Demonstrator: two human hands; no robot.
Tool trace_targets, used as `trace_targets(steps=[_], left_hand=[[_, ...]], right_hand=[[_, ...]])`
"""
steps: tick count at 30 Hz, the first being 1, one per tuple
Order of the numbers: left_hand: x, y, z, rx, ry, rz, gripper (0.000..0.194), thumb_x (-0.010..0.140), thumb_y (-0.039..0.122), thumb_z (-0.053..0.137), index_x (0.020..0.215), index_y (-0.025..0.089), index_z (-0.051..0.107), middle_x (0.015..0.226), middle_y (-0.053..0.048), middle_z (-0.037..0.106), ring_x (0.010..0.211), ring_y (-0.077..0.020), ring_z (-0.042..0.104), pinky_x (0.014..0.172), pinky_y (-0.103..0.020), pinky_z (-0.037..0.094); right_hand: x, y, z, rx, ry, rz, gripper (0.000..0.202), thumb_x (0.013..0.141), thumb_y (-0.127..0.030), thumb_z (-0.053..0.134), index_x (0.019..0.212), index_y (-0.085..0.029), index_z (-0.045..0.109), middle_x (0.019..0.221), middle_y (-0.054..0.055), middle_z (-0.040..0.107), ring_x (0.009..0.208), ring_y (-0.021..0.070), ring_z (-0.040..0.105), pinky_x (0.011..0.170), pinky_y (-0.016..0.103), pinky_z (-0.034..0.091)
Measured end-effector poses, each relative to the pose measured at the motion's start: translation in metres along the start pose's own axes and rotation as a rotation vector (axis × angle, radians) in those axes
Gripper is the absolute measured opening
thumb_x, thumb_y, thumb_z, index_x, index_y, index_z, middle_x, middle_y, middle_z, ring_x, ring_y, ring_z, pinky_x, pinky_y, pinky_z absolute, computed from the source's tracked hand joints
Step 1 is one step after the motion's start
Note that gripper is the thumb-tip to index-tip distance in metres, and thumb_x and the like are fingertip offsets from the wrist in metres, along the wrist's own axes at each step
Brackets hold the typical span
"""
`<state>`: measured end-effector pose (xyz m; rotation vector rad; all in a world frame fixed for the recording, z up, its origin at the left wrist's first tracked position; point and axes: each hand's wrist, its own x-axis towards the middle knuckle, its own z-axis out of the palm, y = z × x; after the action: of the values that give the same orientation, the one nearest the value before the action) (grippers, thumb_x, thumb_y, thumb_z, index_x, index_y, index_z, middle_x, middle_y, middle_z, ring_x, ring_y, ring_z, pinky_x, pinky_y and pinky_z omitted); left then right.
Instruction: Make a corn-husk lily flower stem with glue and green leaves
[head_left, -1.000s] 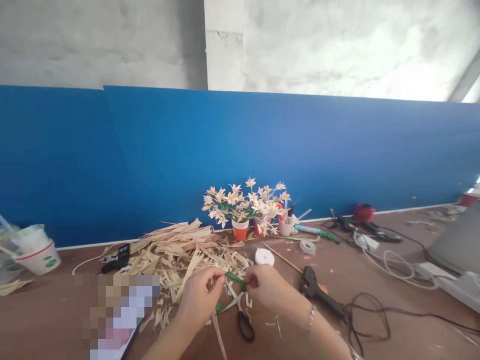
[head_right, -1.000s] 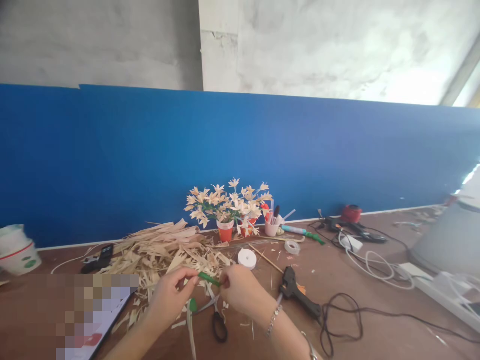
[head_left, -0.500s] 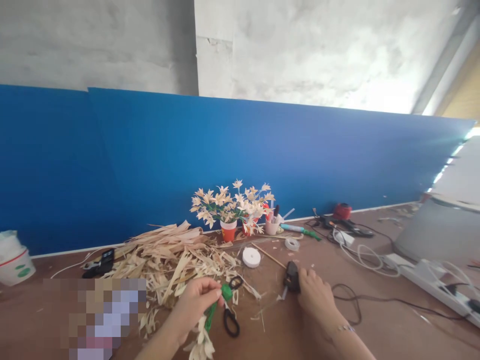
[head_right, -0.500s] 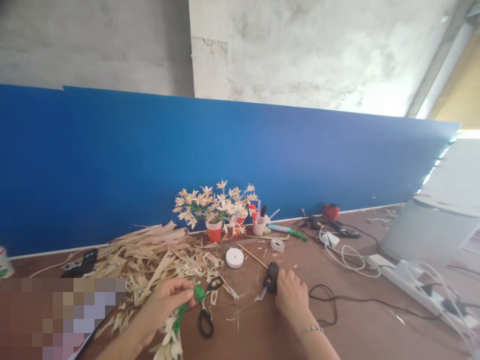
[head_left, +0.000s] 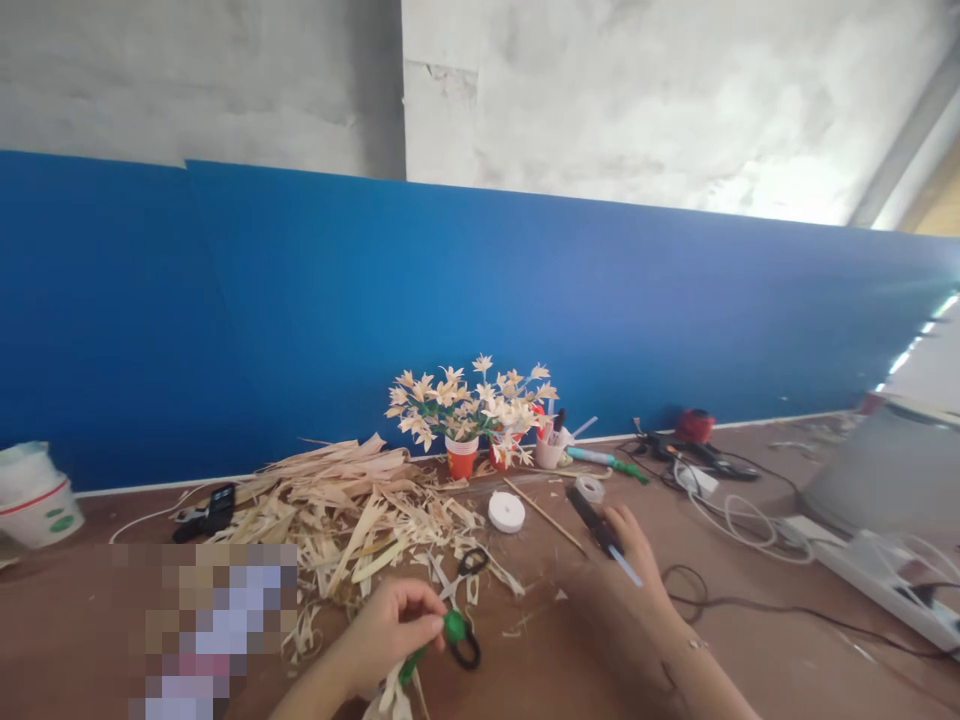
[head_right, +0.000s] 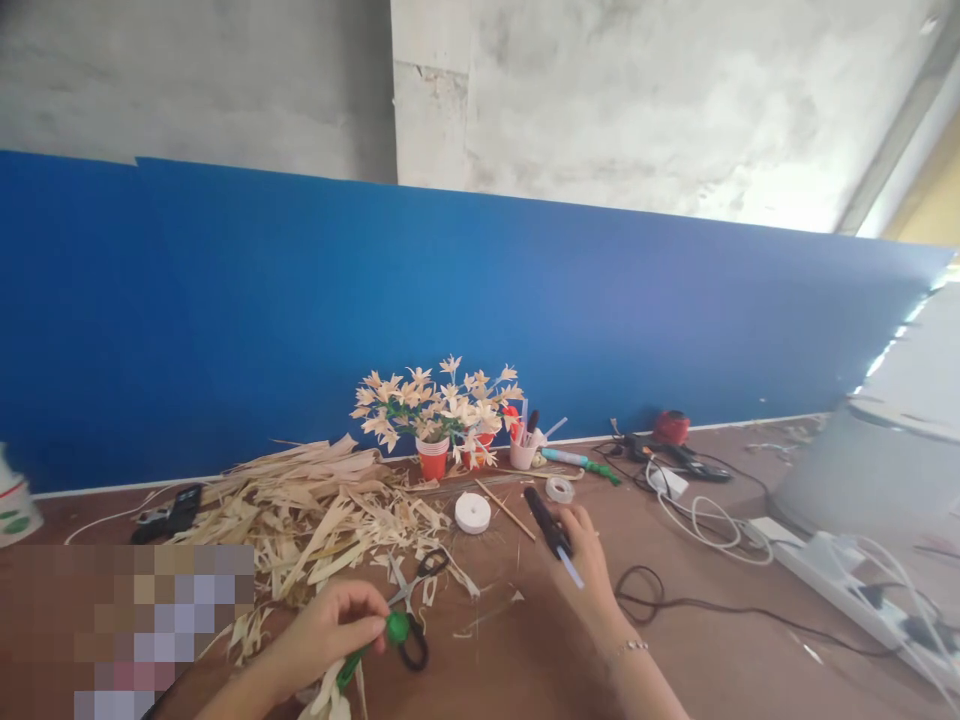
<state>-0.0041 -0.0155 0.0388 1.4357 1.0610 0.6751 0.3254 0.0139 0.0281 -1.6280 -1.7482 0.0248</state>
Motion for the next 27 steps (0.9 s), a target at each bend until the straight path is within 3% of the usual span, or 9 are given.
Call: trace_targets(steps=[4, 8, 12, 15, 18, 27], left_hand=[[0.001, 0.002, -0.003, 0.020, 0.056, -0.017, 0.015, 0.067, 0.027, 0.059, 0.068, 0.013, 0.063, 0.061, -0.002, 0.067, 0.056, -0.0124, 0.052, 0.055, -0.023, 0.034], [0.005, -0.002, -0.005, -0.051, 0.177, -0.125, 0.016, 0.065, 0.027, 0.057, 0.068, 0.013, 0.063, 0.058, -0.001, 0.066, 0.045, -0.0083, 0.040, 0.046, -0.021, 0.024], [0.007, -0.006, -0.007, -0.139, 0.245, -0.136, 0.016, 0.064, 0.027, 0.057, 0.069, 0.013, 0.063, 0.058, -0.001, 0.066, 0.045, -0.0079, 0.039, 0.046, -0.021, 0.022], [0.007, -0.006, -0.008, -0.177, 0.247, -0.127, 0.016, 0.064, 0.028, 0.059, 0.067, 0.013, 0.063, 0.057, -0.001, 0.066, 0.044, -0.0079, 0.039, 0.046, -0.021, 0.022], [0.006, -0.006, -0.008, -0.187, 0.234, -0.128, 0.016, 0.064, 0.029, 0.060, 0.067, 0.013, 0.064, 0.056, -0.001, 0.066, 0.045, -0.0088, 0.043, 0.047, -0.021, 0.024], [0.004, -0.007, -0.005, -0.208, 0.203, -0.177, 0.016, 0.064, 0.029, 0.061, 0.068, 0.014, 0.063, 0.058, -0.001, 0.067, 0.048, -0.0095, 0.047, 0.048, -0.021, 0.027]], right_hand=[[-0.001, -0.036, -0.008, 0.239, 0.020, -0.205, 0.015, 0.080, -0.030, 0.045, 0.078, -0.020, 0.056, 0.092, 0.009, 0.056, 0.088, 0.0224, 0.055, 0.074, 0.030, 0.044], [-0.004, -0.076, -0.006, 0.347, -0.133, -0.370, 0.012, 0.081, -0.029, 0.049, 0.081, -0.020, 0.058, 0.087, 0.009, 0.058, 0.080, 0.0209, 0.056, 0.070, 0.030, 0.044], [-0.006, -0.103, 0.012, 0.420, -0.285, -0.472, 0.009, 0.076, -0.021, 0.051, 0.084, -0.019, 0.054, 0.088, 0.008, 0.054, 0.079, 0.0181, 0.053, 0.069, 0.027, 0.044], [-0.012, -0.108, 0.031, 0.424, -0.427, -0.499, 0.013, 0.069, -0.017, 0.054, 0.082, -0.019, 0.051, 0.089, 0.006, 0.051, 0.074, 0.0152, 0.051, 0.064, 0.023, 0.042], [-0.020, -0.106, 0.045, 0.422, -0.461, -0.470, 0.016, 0.066, -0.012, 0.052, 0.080, -0.019, 0.049, 0.090, 0.005, 0.049, 0.070, 0.0129, 0.050, 0.062, 0.021, 0.040], [-0.027, -0.101, 0.050, 0.401, -0.510, -0.461, 0.018, 0.063, -0.012, 0.052, 0.076, -0.020, 0.045, 0.087, 0.003, 0.047, 0.069, 0.0128, 0.048, 0.061, 0.021, 0.038]])
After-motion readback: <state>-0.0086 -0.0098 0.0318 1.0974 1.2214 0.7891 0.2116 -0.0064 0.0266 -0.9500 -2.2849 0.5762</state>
